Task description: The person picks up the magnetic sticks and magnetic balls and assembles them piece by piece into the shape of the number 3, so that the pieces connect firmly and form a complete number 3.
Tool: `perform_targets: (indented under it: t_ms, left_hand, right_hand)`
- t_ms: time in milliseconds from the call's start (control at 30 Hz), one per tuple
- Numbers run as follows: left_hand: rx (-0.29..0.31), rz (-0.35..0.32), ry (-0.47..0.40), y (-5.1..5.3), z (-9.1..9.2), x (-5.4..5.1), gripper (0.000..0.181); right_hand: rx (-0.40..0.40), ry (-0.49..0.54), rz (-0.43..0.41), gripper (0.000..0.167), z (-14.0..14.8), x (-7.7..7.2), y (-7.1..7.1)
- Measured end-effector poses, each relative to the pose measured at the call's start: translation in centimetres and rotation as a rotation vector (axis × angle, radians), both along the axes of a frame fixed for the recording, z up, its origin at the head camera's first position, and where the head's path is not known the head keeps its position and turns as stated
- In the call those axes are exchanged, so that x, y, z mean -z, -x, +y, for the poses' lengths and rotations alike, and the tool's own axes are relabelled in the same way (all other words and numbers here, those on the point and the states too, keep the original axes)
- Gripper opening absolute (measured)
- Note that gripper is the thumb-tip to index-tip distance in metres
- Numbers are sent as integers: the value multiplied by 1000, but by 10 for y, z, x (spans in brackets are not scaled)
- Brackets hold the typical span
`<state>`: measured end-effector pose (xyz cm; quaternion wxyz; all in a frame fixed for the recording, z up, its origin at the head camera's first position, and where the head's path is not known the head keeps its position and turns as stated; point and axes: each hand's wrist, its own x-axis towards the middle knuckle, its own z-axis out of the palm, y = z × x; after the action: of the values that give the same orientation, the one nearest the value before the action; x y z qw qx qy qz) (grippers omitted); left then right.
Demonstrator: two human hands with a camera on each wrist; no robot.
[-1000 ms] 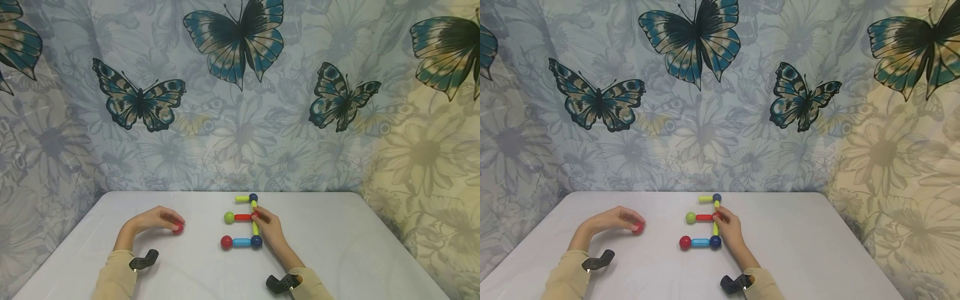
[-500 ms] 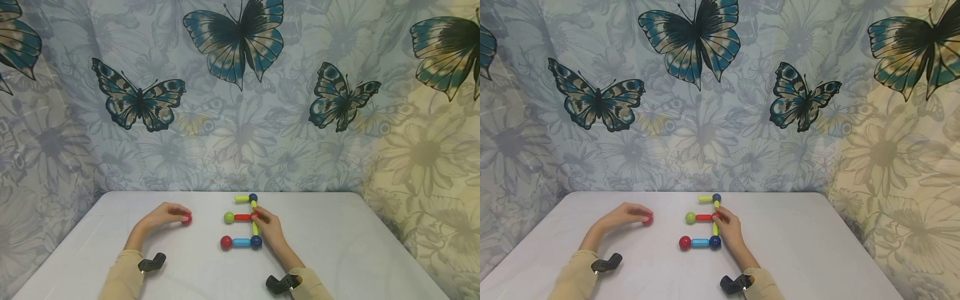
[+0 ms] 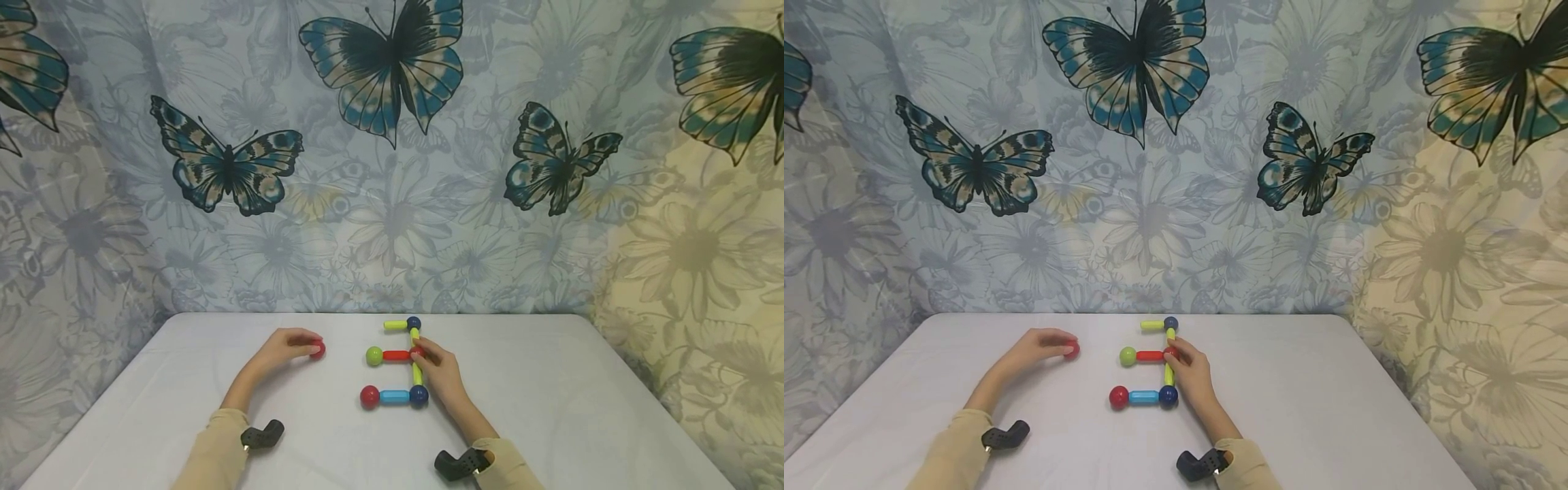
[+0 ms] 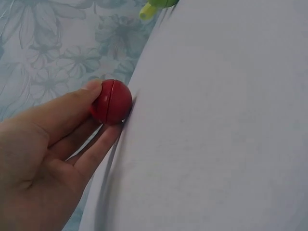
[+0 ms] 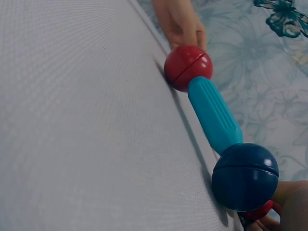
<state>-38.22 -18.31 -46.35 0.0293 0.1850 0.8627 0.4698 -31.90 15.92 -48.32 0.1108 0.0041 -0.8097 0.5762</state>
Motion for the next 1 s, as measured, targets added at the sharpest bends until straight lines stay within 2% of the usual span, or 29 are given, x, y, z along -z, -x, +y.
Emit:
perform_targets:
  t_ms: [167,367,667,1000]
  left_hand:
    - [-34,12,-35,1,13,2,32]
    - [-45,31,-76,2,32,1,31]
    - [-106,56,-96,5,60,1,27]
    - [-144,88,-112,8,83,0,23]
  right_hand:
    - [-4,6,2,35,0,-1,-1]
    - [2,7,-15,36,-1,-1,0]
    - [-2,16,-3,35,-1,1,0]
    - [2,6,-3,35,-1,0,0]
